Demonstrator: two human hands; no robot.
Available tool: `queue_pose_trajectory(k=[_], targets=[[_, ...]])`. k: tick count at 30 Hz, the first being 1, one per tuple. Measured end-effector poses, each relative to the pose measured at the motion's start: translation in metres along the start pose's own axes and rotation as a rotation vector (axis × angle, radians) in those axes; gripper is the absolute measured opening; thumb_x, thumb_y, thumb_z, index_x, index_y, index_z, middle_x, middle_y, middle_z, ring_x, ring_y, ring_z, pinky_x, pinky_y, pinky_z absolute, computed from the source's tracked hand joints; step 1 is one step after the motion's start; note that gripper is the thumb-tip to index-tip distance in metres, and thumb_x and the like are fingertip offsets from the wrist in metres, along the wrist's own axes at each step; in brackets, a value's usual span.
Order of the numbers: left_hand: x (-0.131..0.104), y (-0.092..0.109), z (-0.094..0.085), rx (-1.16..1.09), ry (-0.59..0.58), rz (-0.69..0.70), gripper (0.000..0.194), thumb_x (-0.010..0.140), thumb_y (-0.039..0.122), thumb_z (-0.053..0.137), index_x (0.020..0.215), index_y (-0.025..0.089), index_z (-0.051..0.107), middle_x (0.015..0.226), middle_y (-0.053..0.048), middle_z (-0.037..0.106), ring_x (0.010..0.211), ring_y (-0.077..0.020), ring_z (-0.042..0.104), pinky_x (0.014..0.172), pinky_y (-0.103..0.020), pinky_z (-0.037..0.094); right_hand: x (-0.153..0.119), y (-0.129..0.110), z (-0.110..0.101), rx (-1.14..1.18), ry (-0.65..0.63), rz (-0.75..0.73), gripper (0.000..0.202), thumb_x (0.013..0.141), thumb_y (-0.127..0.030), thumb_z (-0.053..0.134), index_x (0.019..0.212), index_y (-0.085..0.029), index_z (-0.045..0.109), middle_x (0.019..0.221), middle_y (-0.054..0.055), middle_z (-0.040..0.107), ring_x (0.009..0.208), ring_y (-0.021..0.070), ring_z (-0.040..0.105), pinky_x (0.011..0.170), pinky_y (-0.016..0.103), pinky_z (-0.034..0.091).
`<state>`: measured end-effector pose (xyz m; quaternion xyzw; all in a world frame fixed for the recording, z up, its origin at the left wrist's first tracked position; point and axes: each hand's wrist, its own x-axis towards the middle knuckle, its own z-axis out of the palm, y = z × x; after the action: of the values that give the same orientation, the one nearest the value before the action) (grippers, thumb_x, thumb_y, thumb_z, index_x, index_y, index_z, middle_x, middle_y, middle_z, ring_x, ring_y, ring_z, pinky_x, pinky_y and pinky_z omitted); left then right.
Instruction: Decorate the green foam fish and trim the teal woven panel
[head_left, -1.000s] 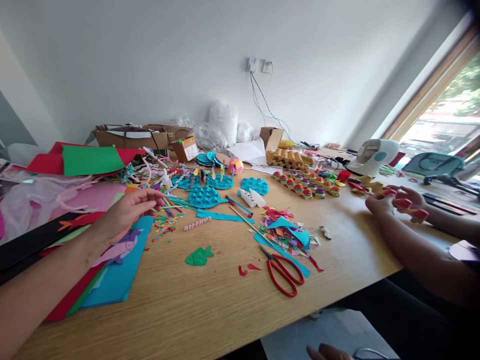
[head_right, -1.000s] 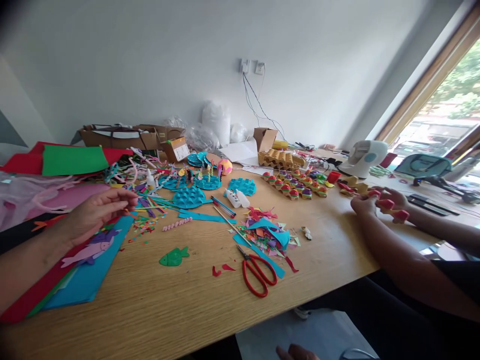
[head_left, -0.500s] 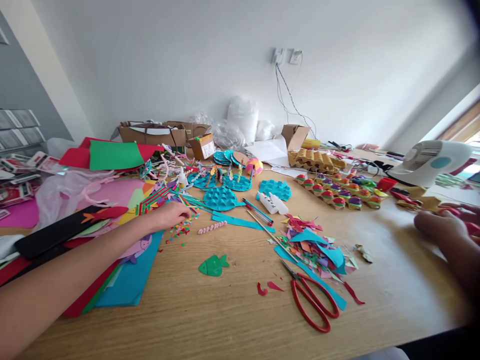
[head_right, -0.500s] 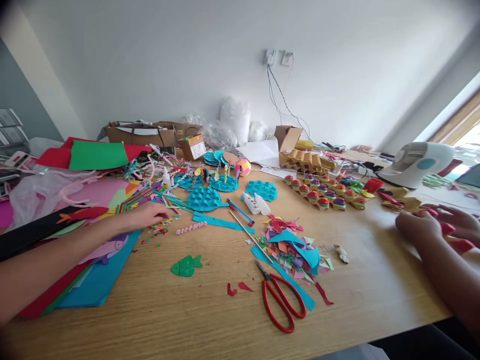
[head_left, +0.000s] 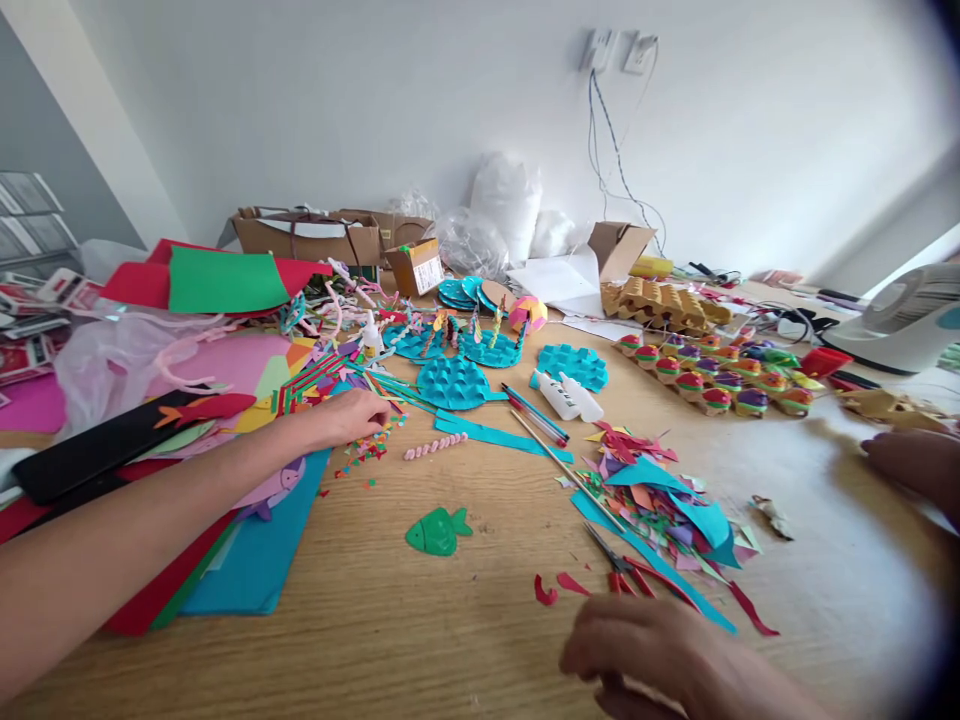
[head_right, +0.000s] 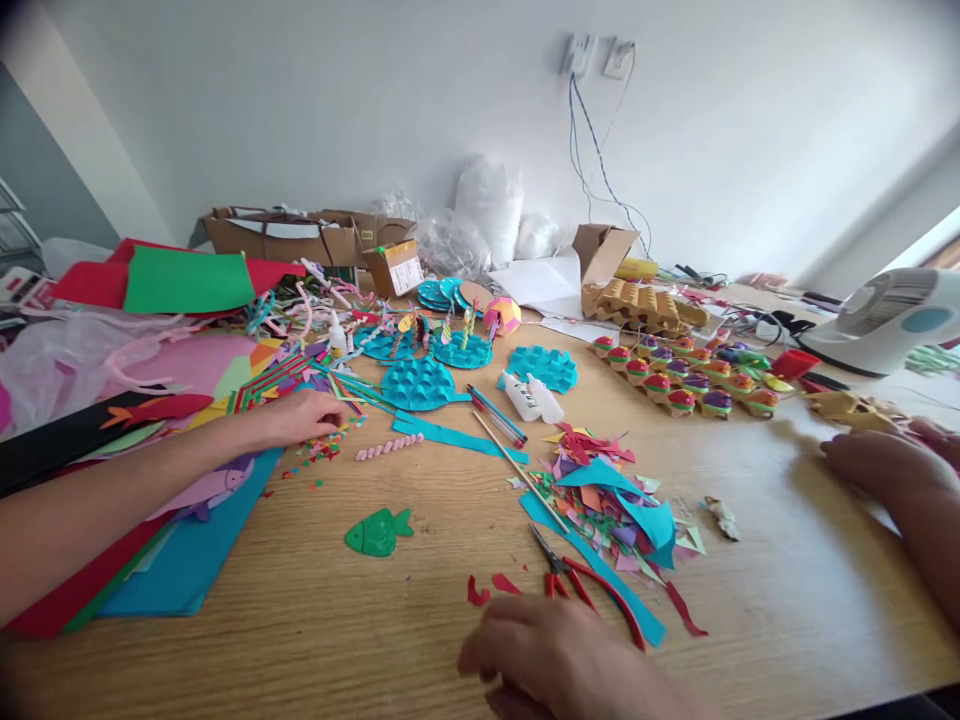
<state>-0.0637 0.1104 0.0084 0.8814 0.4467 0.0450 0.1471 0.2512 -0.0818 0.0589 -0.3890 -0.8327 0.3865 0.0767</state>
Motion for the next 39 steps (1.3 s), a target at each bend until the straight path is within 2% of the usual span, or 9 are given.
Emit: queue_pose_trajectory(k=[3,8,12,14,18,22,27,33,39], targets=[[-0.001,0.0,-0.006,-0.007,0.026,-0.032,0.021,0.072,0.019,0.045,0.079,0.018,0.065,0.079,-0.003,0.066,0.071,-0.0158,0.057,0.061,-0.022,0.037,0.041,-0.006,-0.021,-0.177,0.088,-0.078,0.025,0.082,-0.015,0.043,0.084,-0.026,0.065,0.076,0.004,0.065,0.066,0.0137,0.058,0.057,0.024,0.04],[-0.011,0.01,-0.027,0.006,0.122,-0.132,0.022,0.075,0.031,0.045,0.07,0.017,0.061,0.063,0.0,0.059,0.059,-0.0143,0.052,0.054,-0.023,0.034,0.114,-0.008,-0.04,-0.384,0.194,-0.19,0.022,0.073,-0.006,0.05,0.072,-0.02,0.068,0.07,0.002,0.063,0.063,0.0131,0.054,0.055,0.024,0.034],[-0.026,0.023,-0.035,-0.035,0.232,-0.158,0.023,0.076,0.029,0.042,0.066,0.017,0.059,0.061,0.001,0.057,0.059,-0.014,0.051,0.054,-0.023,0.035,0.179,-0.002,-0.038,-0.441,0.252,-0.128,0.02,0.07,-0.008,0.055,0.066,-0.021,0.069,0.071,0.002,0.065,0.061,0.0126,0.052,0.053,0.023,0.03],[-0.035,0.027,-0.033,-0.083,0.288,-0.175,0.022,0.076,0.025,0.041,0.076,0.018,0.061,0.071,0.0,0.063,0.067,-0.0155,0.055,0.06,-0.024,0.038,0.207,0.001,-0.033,-0.482,0.194,-0.087,0.02,0.069,-0.008,0.055,0.068,-0.021,0.07,0.071,0.002,0.066,0.064,0.0135,0.054,0.054,0.023,0.031],[-0.052,0.029,-0.019,-0.124,0.236,-0.161,0.03,0.077,0.018,0.038,0.092,0.021,0.064,0.094,-0.002,0.067,0.085,-0.0188,0.06,0.075,-0.029,0.042,0.247,0.007,-0.023,-0.523,0.173,-0.037,0.02,0.068,-0.01,0.056,0.076,-0.021,0.071,0.075,0.004,0.068,0.069,0.0162,0.057,0.054,0.023,0.032],[-0.065,0.025,-0.001,0.005,0.124,-0.11,0.033,0.078,0.013,0.034,0.092,0.019,0.064,0.097,-0.007,0.067,0.091,-0.0217,0.059,0.078,-0.033,0.044,0.266,0.011,-0.019,-0.565,0.149,0.015,0.023,0.069,-0.012,0.054,0.081,-0.021,0.071,0.078,0.004,0.068,0.071,0.0171,0.059,0.054,0.023,0.032],[-0.07,0.02,0.013,0.02,0.082,-0.042,0.036,0.078,0.009,0.033,0.097,0.019,0.062,0.104,-0.008,0.064,0.098,-0.0201,0.057,0.085,-0.033,0.044,0.274,0.013,-0.018,-0.607,0.088,0.054,0.02,0.071,-0.017,0.055,0.084,-0.022,0.069,0.082,0.003,0.068,0.074,0.0157,0.059,0.053,0.021,0.032],[-0.073,0.017,0.012,-0.039,0.088,-0.025,0.033,0.08,0.013,0.037,0.098,0.023,0.062,0.105,-0.004,0.064,0.1,-0.0185,0.057,0.087,-0.031,0.042,0.278,0.012,-0.017,-0.655,0.037,0.054,0.021,0.071,-0.021,0.056,0.087,-0.025,0.068,0.086,0.0,0.067,0.073,0.0133,0.058,0.05,0.02,0.029],[-0.077,0.009,0.004,0.049,0.055,-0.149,0.036,0.081,0.015,0.032,0.102,0.02,0.061,0.107,-0.007,0.063,0.098,-0.0207,0.057,0.082,-0.032,0.044,0.283,0.007,-0.018,-0.705,-0.011,0.06,0.021,0.069,-0.019,0.056,0.085,-0.024,0.068,0.083,0.003,0.067,0.072,0.0158,0.057,0.048,0.021,0.027]])
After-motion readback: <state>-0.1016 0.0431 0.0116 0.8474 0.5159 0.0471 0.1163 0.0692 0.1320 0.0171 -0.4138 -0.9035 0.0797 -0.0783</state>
